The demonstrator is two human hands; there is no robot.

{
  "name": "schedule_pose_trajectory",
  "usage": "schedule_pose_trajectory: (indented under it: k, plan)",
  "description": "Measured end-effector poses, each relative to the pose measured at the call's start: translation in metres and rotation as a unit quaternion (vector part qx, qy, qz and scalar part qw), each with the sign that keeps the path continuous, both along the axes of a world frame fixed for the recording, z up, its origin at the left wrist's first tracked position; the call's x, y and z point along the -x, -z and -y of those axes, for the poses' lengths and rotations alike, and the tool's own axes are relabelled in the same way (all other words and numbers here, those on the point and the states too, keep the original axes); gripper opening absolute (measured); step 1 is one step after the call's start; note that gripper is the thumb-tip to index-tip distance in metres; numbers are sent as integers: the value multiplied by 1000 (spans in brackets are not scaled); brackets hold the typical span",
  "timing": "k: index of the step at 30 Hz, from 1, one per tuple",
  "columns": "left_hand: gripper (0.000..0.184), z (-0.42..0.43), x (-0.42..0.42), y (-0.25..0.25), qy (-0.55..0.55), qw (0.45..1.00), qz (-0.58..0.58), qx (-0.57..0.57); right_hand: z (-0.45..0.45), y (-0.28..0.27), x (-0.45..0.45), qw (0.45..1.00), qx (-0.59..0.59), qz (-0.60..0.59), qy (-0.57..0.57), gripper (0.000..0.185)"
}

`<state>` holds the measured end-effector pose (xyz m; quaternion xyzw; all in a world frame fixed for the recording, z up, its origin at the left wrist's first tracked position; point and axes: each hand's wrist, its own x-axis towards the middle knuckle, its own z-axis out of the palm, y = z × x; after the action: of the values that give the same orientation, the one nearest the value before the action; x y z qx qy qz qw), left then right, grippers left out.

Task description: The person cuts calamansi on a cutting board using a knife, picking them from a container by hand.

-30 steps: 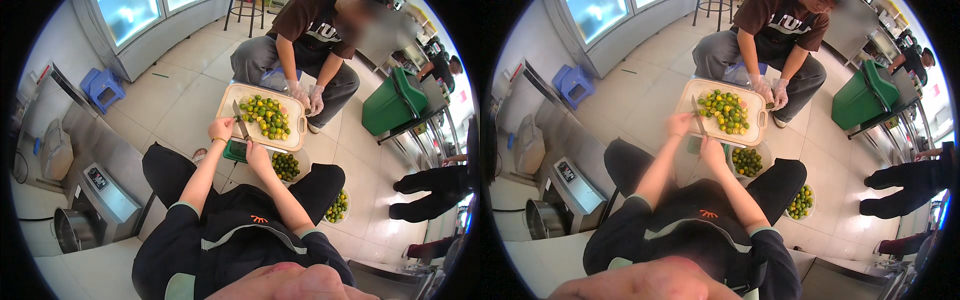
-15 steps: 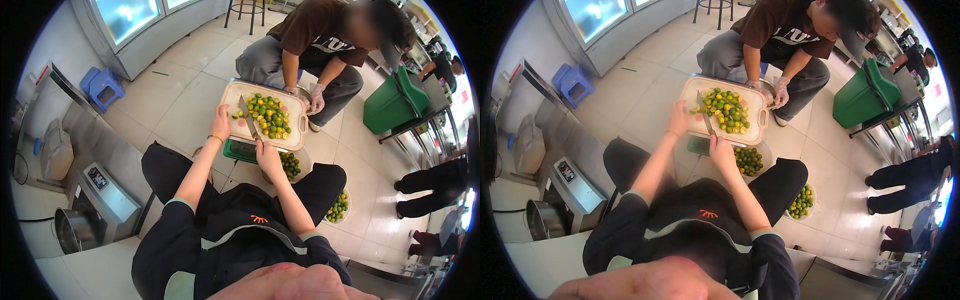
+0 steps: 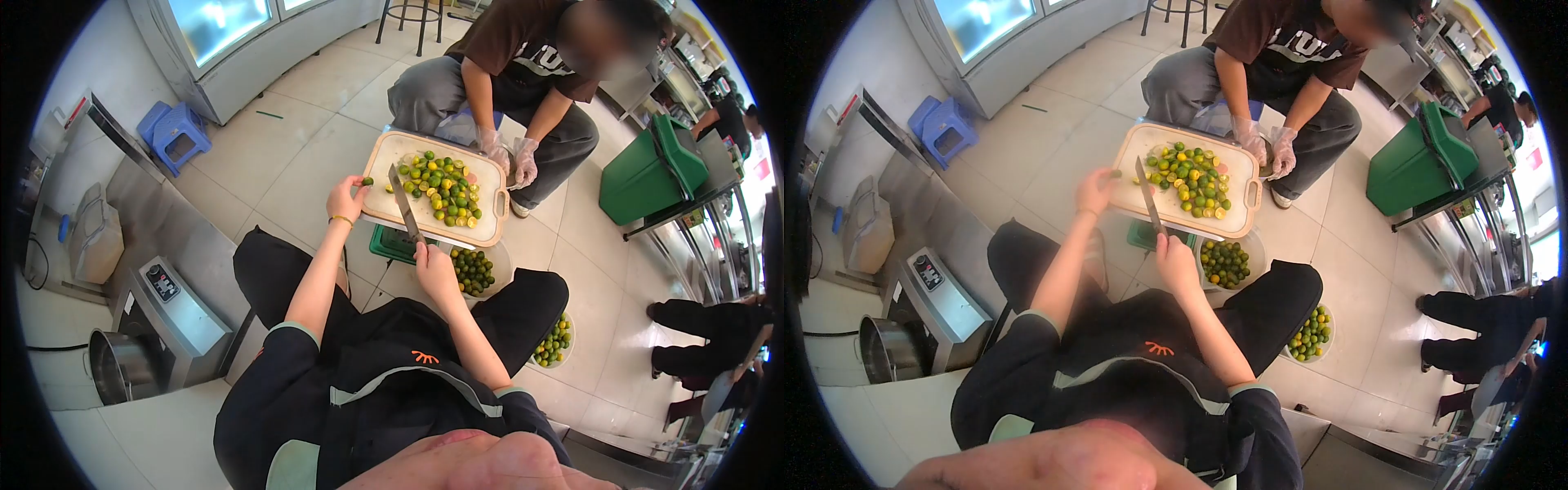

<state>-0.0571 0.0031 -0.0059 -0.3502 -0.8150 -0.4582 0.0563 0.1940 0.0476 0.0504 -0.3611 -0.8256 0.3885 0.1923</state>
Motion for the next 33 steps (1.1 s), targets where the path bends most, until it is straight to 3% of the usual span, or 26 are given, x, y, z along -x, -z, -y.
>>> schedule_pose_trajectory:
  k: [5, 8, 11, 15, 24, 27, 30, 33]
  plan:
    - [20, 13, -11, -11, 0, 1000, 10, -9, 6, 7, 10, 1000, 1, 23, -16, 41]
    - [20, 18, -17, -23, 43, 996, -50, 62, -2, 18, 12, 999, -37, 34, -3, 41]
    - [22, 15, -23, -24, 83, 995, -60, 19, -10, 28, 10, 999, -33, 9, 3, 41]
    - [18, 5, -23, -6, 76, 996, 54, 2, -8, 19, 7, 1000, -16, -7, 4, 40]
    - [16, 0, -23, 0, 57, 995, 65, -45, 0, 6, 12, 1000, 6, -9, -22, 39]
    - [16, 4, -17, -1, 81, 983, 157, -48, 1, 4, 12, 1000, 5, -13, -25, 39]
    - [14, 9, -15, -6, 80, 993, 83, -16, 3, 3, 12, 1000, 12, -3, -27, 40]
    - [13, 10, -18, -13, 72, 992, 104, -3, 3, 6, 13, 999, 11, 2, -30, 40]
